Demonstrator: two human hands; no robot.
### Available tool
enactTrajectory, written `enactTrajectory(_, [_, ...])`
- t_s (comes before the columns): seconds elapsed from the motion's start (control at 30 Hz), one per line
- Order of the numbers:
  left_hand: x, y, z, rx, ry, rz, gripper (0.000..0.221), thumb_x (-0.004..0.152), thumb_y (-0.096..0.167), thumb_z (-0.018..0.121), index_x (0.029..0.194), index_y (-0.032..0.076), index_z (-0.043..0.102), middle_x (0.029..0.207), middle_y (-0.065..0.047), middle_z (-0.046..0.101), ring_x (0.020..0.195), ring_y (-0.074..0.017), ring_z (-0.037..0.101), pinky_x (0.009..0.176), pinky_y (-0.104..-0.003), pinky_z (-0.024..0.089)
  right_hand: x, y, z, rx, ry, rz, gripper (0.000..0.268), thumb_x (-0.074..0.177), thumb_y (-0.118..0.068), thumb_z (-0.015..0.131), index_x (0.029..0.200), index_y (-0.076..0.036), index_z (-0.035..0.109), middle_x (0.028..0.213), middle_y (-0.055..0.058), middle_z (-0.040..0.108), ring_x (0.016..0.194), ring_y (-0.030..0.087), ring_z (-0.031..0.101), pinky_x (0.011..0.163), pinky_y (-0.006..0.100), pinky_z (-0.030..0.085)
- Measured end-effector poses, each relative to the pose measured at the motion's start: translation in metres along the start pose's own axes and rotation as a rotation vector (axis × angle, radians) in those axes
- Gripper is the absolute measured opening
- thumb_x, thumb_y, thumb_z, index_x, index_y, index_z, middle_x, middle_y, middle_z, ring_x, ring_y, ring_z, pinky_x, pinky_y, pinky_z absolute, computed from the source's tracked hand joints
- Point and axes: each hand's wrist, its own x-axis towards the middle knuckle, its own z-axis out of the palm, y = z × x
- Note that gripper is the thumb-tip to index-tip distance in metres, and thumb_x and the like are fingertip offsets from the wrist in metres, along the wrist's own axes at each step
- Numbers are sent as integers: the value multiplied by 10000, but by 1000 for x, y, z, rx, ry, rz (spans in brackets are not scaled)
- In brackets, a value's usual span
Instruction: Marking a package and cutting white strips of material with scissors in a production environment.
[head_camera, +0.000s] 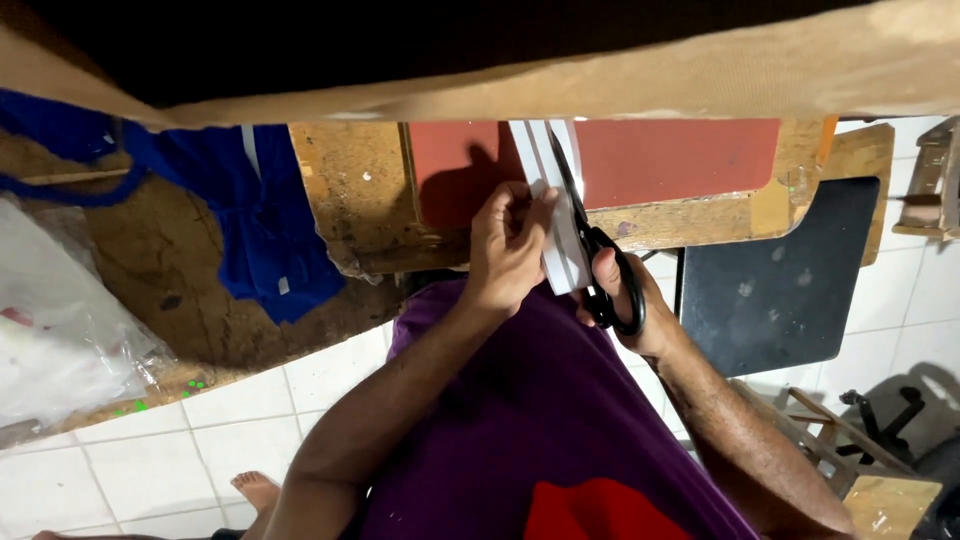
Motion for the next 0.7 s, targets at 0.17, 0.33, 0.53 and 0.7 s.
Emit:
enactTrajectory(0.17, [6,-1,-2,52,17,-19,285,983,331,656,985,48,625,615,-38,472,499,-121,523,255,-272,440,1,-15,10,10,-3,15,700,976,-632,564,786,42,564,618,150,444,495,250,523,415,319,464])
enactTrajectory(0.33, [-3,16,-3,43,37,-29,277,977,316,653,971,41,628,630,-42,479,518,-117,503,278,-253,411,4,-21,14,-19,-8,26,684,989,-614,551,787,39,562,631,165,461,513,254,528,412,327,458])
enactTrajectory(0.53, [-10,32,-6,17,30,-47,250,977,301,657,953,56,615,651,-35,454,540,-109,482,288,-227,367,4,-36,23,-42,-14,37,700,978,-624,559,784,49,563,633,182,473,532,249,524,424,314,464])
enactTrajectory(0.7, [-9,24,-9,-6,33,-41,202,984,267,654,948,71,618,661,-33,455,542,-107,486,284,-223,365,5,-45,30,-26,-18,37,697,967,-629,565,791,45,559,644,174,463,544,249,517,433,319,471])
